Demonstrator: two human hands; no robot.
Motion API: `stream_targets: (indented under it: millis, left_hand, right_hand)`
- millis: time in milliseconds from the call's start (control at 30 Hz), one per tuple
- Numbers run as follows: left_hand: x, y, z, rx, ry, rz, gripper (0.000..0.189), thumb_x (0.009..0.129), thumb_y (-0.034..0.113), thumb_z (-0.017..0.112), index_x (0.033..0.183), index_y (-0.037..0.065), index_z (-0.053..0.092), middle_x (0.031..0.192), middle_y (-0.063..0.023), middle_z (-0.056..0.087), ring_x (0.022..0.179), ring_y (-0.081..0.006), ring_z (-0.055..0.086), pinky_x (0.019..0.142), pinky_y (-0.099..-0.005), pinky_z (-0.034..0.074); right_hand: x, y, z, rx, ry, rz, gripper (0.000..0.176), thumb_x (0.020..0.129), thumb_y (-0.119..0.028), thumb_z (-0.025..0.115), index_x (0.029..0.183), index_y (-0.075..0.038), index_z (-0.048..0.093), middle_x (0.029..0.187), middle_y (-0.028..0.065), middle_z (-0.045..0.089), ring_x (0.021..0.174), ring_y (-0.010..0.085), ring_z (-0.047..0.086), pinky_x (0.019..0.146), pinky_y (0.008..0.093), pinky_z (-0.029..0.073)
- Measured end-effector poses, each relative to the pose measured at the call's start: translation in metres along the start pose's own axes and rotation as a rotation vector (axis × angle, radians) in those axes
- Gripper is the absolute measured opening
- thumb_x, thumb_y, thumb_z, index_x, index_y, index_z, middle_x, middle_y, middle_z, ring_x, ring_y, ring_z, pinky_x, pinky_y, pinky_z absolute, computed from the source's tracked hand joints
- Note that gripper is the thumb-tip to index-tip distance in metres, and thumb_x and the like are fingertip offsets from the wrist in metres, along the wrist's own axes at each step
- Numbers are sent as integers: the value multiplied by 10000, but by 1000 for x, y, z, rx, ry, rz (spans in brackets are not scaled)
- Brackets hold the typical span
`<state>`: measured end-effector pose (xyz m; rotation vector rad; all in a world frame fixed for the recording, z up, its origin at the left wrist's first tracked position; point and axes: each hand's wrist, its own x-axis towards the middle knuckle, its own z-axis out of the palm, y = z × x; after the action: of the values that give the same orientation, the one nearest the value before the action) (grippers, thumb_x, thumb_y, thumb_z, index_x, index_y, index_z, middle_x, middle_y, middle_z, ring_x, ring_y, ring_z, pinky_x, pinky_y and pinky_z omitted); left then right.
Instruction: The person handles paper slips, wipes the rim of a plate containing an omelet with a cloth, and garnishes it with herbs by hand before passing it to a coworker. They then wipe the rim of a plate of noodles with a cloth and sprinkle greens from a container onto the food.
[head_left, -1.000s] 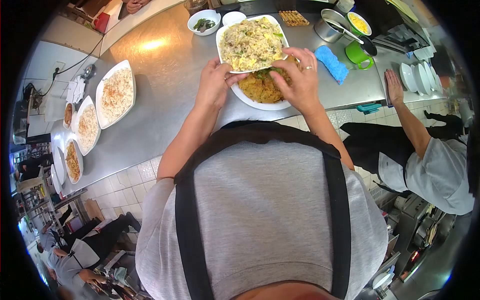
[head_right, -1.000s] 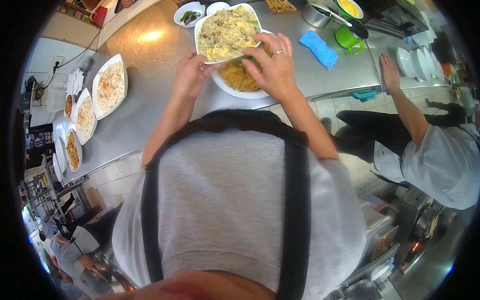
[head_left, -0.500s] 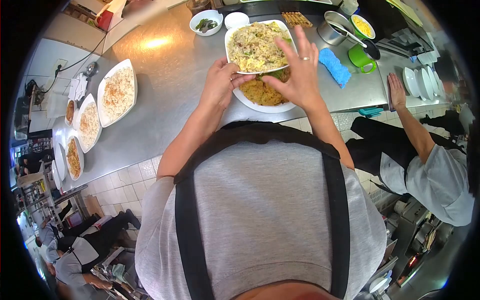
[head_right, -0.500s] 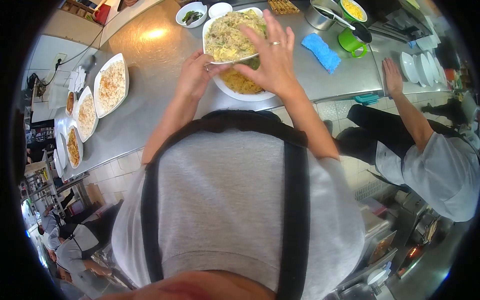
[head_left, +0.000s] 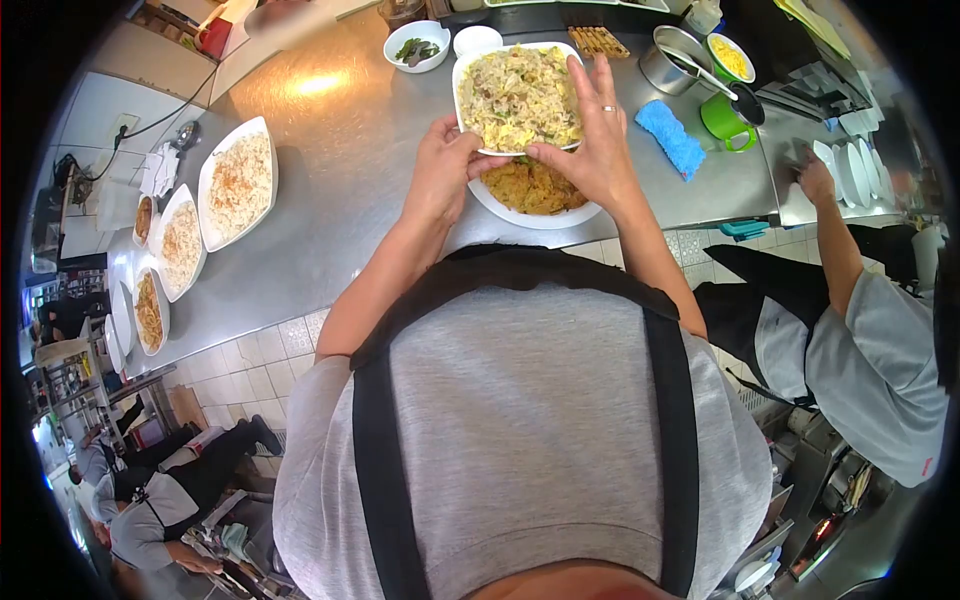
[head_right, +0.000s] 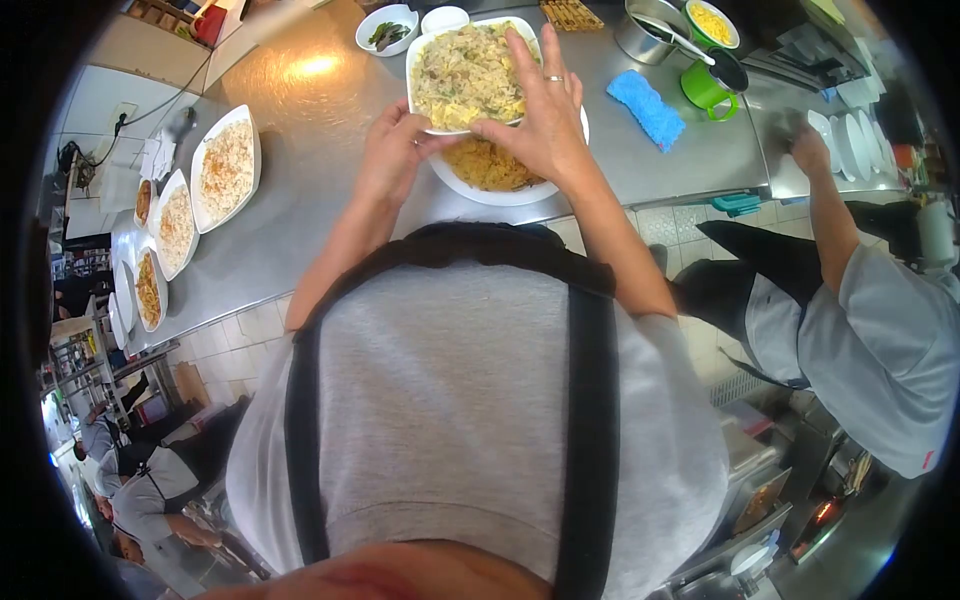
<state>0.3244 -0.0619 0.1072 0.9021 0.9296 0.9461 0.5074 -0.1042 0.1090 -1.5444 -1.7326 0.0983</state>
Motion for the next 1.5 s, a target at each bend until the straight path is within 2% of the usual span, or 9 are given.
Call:
stream_targets:
  millis: [367, 533, 667, 733, 833, 1000, 1067, 1300, 1500]
  left_hand:
    - [4, -19, -21, -64, -21, -46, 410, 876, 21, 435, 1258, -82, 327, 1130, -194, 527, 941, -262, 622, 740, -320, 571]
    - [-23, -8, -62, -153, 77, -18, 394, 845, -2, 436, 1230, -69, 385, 1101, -195, 564, 913, -271, 639, 776, -367, 560]
    - [-40, -25, -128, -96, 271, 83, 386, 832, -6, 457, 1213, -45, 412, 1084, -179, 581, 897, -263, 643, 750, -370, 563]
    - [-49, -34, -160, -80, 315, 106, 384, 833, -6, 461, 1210, -46, 404, 1089, -178, 574, 894, -263, 643, 745, -368, 566]
    - [-62, -46, -190, -40, 511, 104, 385, 833, -6, 470, 1206, -46, 382, 1106, -180, 550, 897, -275, 639, 735, -376, 571]
    - [-76, -57, -194, -188, 617, 142, 388, 849, 22, 486, 1215, -36, 371, 1151, -174, 507, 955, -295, 610, 760, -404, 559]
    - [-77, -68, -201, -185, 573, 130, 377, 858, 47, 496, 1213, -22, 390, 1161, -153, 508, 966, -287, 600, 809, -414, 532]
    - [-78, -66, -177, -136, 390, 26, 341, 840, 22, 482, 1174, -26, 436, 1085, -147, 568, 937, -242, 616, 794, -370, 543]
    - [-76, -57, -169, -102, 267, -49, 385, 848, 26, 444, 1225, -48, 448, 1099, -157, 593, 937, -233, 632, 778, -348, 557]
  right_hand:
    - [9, -10, -7, -50, -120, 68, 969, 638, -359, 774, 1437, -160, 262, 1499, 229, 69, 1327, 403, 262, 1050, 583, 164]
    - [1, 37, -26, 271, 112, 190, 643, 773, -291, 689, 1332, -103, 434, 1476, 192, 217, 1321, 356, 306, 1061, 395, 288]
    - [-37, 112, -32, -4, 68, 443, 228, 886, -228, 553, 1002, -39, 602, 1032, 159, 601, 940, 274, 587, 821, 383, 457]
    - [-58, 144, -31, 94, -136, 748, 252, 911, -261, 503, 942, -33, 605, 713, 102, 605, 682, 258, 599, 677, 396, 470]
    - [-73, 149, -23, 168, -128, 880, 301, 921, -287, 478, 936, -18, 613, 616, 80, 569, 610, 246, 590, 636, 389, 477]
    - [-55, 143, -10, -112, 61, 423, 327, 929, -259, 449, 961, 15, 624, 837, 199, 640, 828, 352, 620, 748, 428, 467]
    - [-32, 151, -6, -146, -108, 426, 334, 927, -267, 464, 1023, 15, 614, 1017, 230, 618, 952, 399, 583, 824, 428, 455]
    - [60, 142, 41, -91, -119, 208, 289, 881, -302, 528, 1007, -73, 651, 990, 183, 638, 916, 355, 602, 809, 413, 468]
    - [119, 140, 116, 27, -536, 299, 462, 847, -510, 507, 950, -95, 684, 870, 154, 676, 870, 338, 630, 784, 413, 485]
